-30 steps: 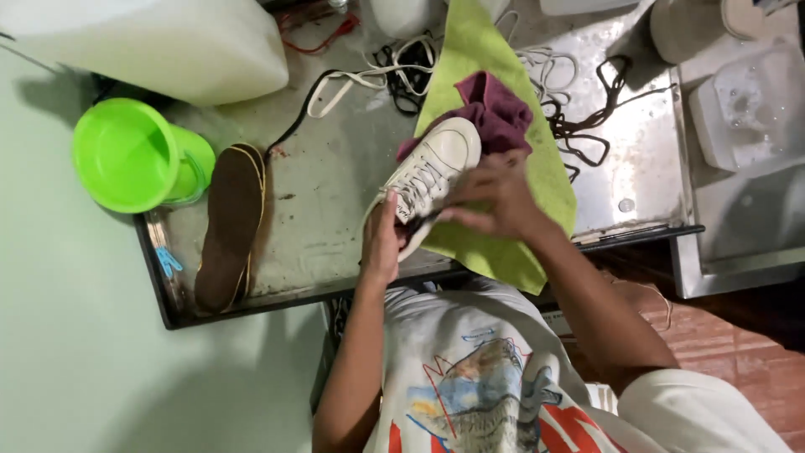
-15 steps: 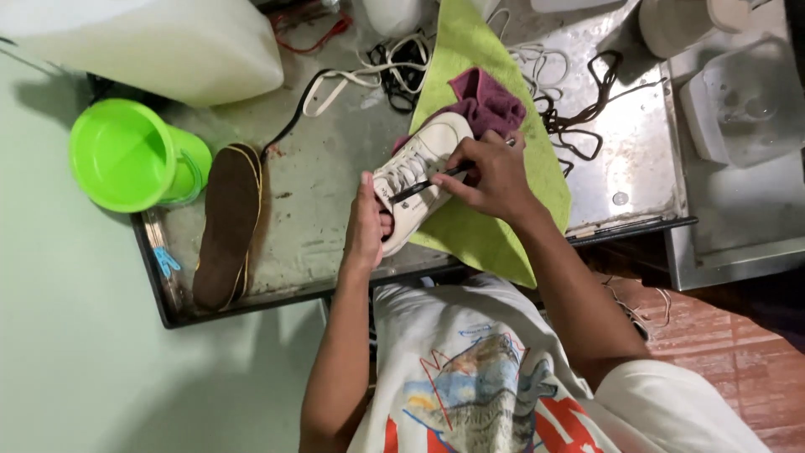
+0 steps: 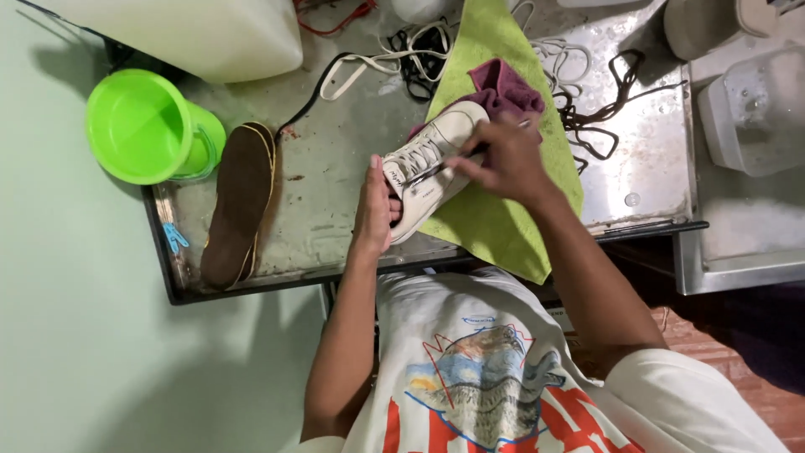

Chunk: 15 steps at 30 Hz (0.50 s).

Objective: The person scrubs a white sneaker with a brush, focusing on the toe, sides, and sole. They repeatedly dip the brush into a container of water to wet it and continue scrubbing different areas of the shoe.

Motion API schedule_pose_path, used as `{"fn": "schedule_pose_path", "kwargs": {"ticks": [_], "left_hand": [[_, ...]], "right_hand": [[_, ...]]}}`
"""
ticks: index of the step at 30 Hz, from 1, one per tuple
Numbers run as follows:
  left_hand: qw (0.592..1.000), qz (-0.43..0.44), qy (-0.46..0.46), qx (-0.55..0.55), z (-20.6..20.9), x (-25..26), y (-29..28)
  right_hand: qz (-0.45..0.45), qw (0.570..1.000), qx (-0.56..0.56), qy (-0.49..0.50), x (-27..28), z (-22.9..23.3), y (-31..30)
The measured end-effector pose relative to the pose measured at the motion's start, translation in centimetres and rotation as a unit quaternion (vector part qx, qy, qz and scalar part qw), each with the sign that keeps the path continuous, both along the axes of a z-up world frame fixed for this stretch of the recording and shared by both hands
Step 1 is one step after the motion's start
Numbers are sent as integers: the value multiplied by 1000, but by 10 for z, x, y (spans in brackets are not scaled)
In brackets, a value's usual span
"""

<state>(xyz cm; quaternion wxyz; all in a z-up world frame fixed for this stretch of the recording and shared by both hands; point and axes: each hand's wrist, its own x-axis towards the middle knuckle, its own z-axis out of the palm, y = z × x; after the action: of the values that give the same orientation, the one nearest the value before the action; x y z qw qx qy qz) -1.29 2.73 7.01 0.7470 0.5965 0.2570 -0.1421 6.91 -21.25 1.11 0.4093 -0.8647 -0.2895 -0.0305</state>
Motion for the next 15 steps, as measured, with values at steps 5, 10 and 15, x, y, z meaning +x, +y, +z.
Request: {"fn": "schedule_pose_path", "kwargs": {"ticks": [5,10,15], "left_hand": [[997,15,62,-48,-36,8,12],[995,40,46,-73,-35,33,13],[999,24,10,-41,-8,39,14]], "right_hand": [[18,998,-23,-52,-40,10,21],[-32,996,22,-80,-9,-13,-4],[-3,997,11,-74,-36,2,35]]}}
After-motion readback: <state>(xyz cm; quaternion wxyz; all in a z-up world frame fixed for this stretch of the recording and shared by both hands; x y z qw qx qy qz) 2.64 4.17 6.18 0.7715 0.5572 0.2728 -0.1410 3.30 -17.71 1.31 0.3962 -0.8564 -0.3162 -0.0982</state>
